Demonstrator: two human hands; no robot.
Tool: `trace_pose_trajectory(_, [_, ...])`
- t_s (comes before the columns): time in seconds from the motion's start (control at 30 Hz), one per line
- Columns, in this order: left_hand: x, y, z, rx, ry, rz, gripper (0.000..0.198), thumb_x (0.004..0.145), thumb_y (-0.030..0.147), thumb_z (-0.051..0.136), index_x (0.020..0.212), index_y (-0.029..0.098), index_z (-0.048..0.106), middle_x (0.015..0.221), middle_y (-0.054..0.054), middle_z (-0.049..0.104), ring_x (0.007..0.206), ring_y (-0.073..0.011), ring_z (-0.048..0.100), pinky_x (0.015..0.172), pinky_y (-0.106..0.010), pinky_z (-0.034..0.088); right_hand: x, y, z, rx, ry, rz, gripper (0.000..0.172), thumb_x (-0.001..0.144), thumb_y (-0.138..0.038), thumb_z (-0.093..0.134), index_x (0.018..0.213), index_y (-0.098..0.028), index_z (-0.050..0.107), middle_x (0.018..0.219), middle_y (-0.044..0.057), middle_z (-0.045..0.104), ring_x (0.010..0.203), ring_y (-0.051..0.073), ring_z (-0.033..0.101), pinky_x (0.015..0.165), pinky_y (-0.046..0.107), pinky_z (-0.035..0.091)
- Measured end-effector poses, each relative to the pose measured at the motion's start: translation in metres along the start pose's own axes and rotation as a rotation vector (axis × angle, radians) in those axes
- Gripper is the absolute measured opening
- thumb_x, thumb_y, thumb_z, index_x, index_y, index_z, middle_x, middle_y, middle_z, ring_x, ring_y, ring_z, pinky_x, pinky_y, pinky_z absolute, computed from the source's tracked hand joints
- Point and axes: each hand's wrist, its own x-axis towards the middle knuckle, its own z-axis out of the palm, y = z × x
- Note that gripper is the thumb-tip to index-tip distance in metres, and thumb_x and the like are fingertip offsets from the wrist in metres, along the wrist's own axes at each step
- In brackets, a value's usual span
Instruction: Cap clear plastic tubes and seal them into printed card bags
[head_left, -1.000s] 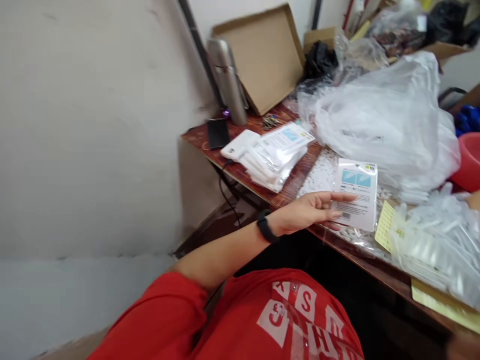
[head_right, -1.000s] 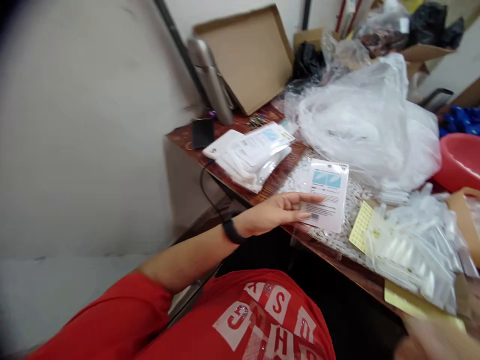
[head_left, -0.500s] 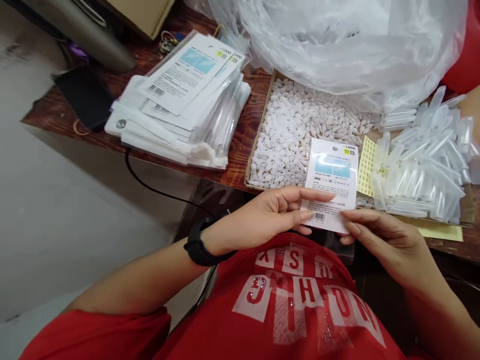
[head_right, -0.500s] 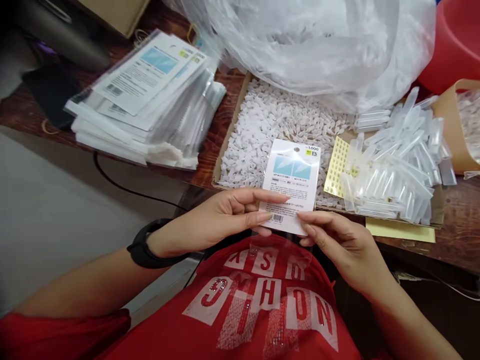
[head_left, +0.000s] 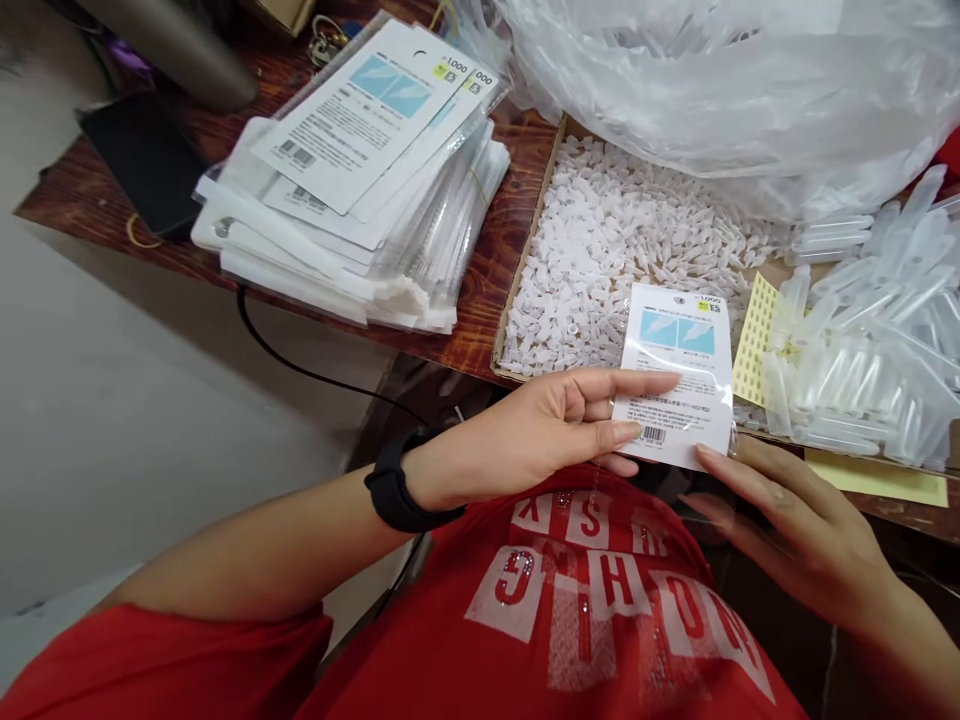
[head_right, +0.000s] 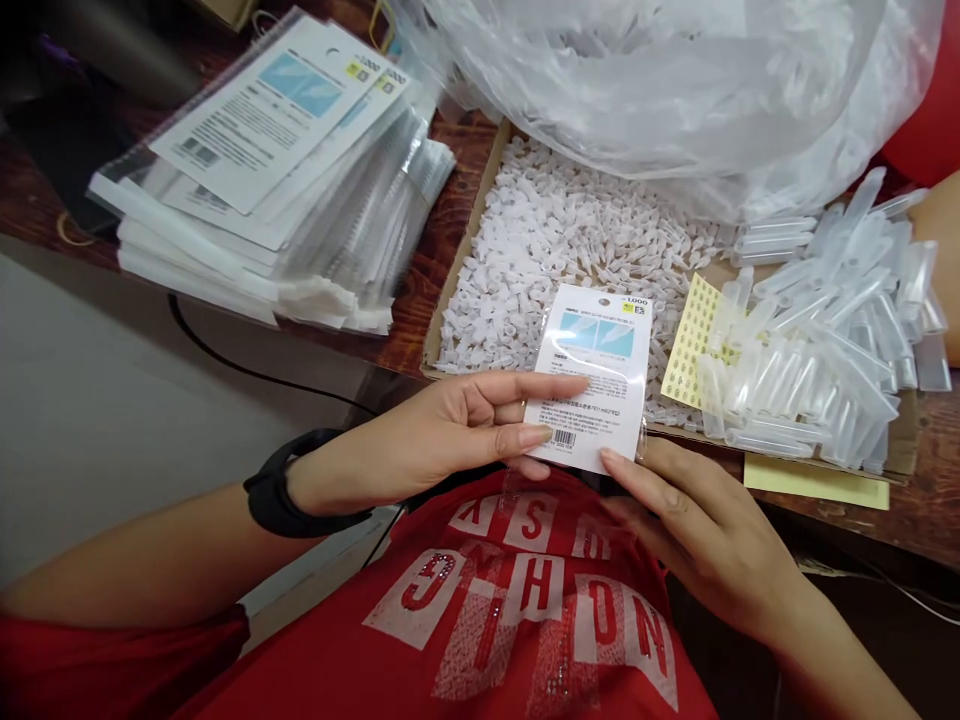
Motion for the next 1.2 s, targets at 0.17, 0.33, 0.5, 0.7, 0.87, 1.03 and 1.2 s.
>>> trace_pose_trajectory(0.17, [-0.003, -0.002, -0.001, -0.013, -0.073, -0.052, 0.051, 0.106, 0.008, 0.063, 0.152, 0.029, 0.063, 0.129, -0.004, 0.082, 0.104, -0.0096, 0.078, 0.097, -0.023, 0.059, 0.002, 0.003, 0.009, -0.084, 0.155, -0.116, 0.074, 0.092, 0.001, 0.074, 0.161, -0.016, 0.052, 0.126, 0.011, 0.077, 0.113, 0.023, 0.075, 0.100, 0.034, 0.065])
trace_pose_trajectory(0.33, [0.000, -0.006, -0.003, 0.153, -0.010, 0.001, 0.054, 0.104, 0.016, 0.067, 0.155, 0.031, 0.061, 0.125, -0.003, 0.081, 0.104, -0.0141, 0.076, 0.100, -0.028, 0.058, 0.004, 0.005, 0.010, -0.088, 0.161, 0.042, 0.053, 0.093, -0.004, 0.076, 0.141, -0.024, 0.070, 0.107, 0.006, 0.071, 0.094, 0.019, 0.071, 0.083, 0.035, 0.060])
trace_pose_trajectory(0.5, [0.005, -0.010, -0.004, 0.220, -0.033, 0.012, 0.058, 0.102, 0.026, 0.072, 0.157, 0.031, 0.058, 0.115, -0.004, 0.081, 0.099, -0.0181, 0.075, 0.092, -0.031, 0.058, 0.024, -0.014, 0.006, -0.124, 0.140, -0.029, 0.034, 0.088, -0.010, 0.084, 0.118, -0.019, 0.072, 0.104, 0.006, 0.073, 0.096, 0.021, 0.069, 0.091, 0.039, 0.055])
trace_pose_trajectory(0.7, [0.006, -0.010, -0.011, 0.176, -0.104, -0.052, 0.057, 0.108, 0.015, 0.056, 0.162, 0.033, 0.051, 0.106, 0.002, 0.080, 0.084, -0.0084, 0.071, 0.078, -0.019, 0.052, 0.059, -0.023, 0.013, -0.006, 0.066, 0.040, 0.014, 0.095, -0.013, 0.077, 0.106, -0.017, 0.070, 0.097, 0.005, 0.074, 0.089, 0.018, 0.068, 0.083, 0.035, 0.054])
trace_pose_trajectory(0.87, [0.008, -0.008, -0.015, 0.087, -0.105, -0.079, 0.061, 0.105, 0.006, 0.055, 0.161, 0.031, 0.052, 0.119, 0.000, 0.082, 0.100, -0.0085, 0.073, 0.090, -0.020, 0.053, 0.069, -0.016, 0.017, 0.014, 0.012, 0.170, 0.007, 0.098, -0.017, 0.074, 0.096, -0.020, 0.068, 0.090, 0.004, 0.071, 0.083, 0.017, 0.066, 0.075, 0.034, 0.050])
trace_pose_trajectory(1.03, [0.007, -0.006, -0.019, 0.060, -0.093, -0.091, 0.061, 0.101, 0.010, 0.062, 0.158, 0.032, 0.057, 0.115, 0.000, 0.083, 0.089, -0.0087, 0.074, 0.078, -0.017, 0.054, 0.072, -0.017, 0.015, 0.039, -0.029, 0.226, 0.008, 0.099, -0.017, 0.071, 0.097, -0.022, 0.066, 0.090, 0.003, 0.070, 0.083, 0.018, 0.066, 0.074, 0.034, 0.051])
trace_pose_trajectory(1.2, [0.005, -0.004, -0.023, 0.074, -0.110, -0.117, 0.066, 0.098, 0.012, 0.068, 0.158, 0.036, 0.056, 0.089, 0.002, 0.080, 0.069, -0.0087, 0.068, 0.059, -0.014, 0.047, 0.072, -0.015, 0.016, 0.064, -0.038, 0.242, 0.008, 0.099, -0.017, 0.072, 0.100, -0.022, 0.068, 0.093, 0.003, 0.070, 0.085, 0.017, 0.067, 0.075, 0.033, 0.051])
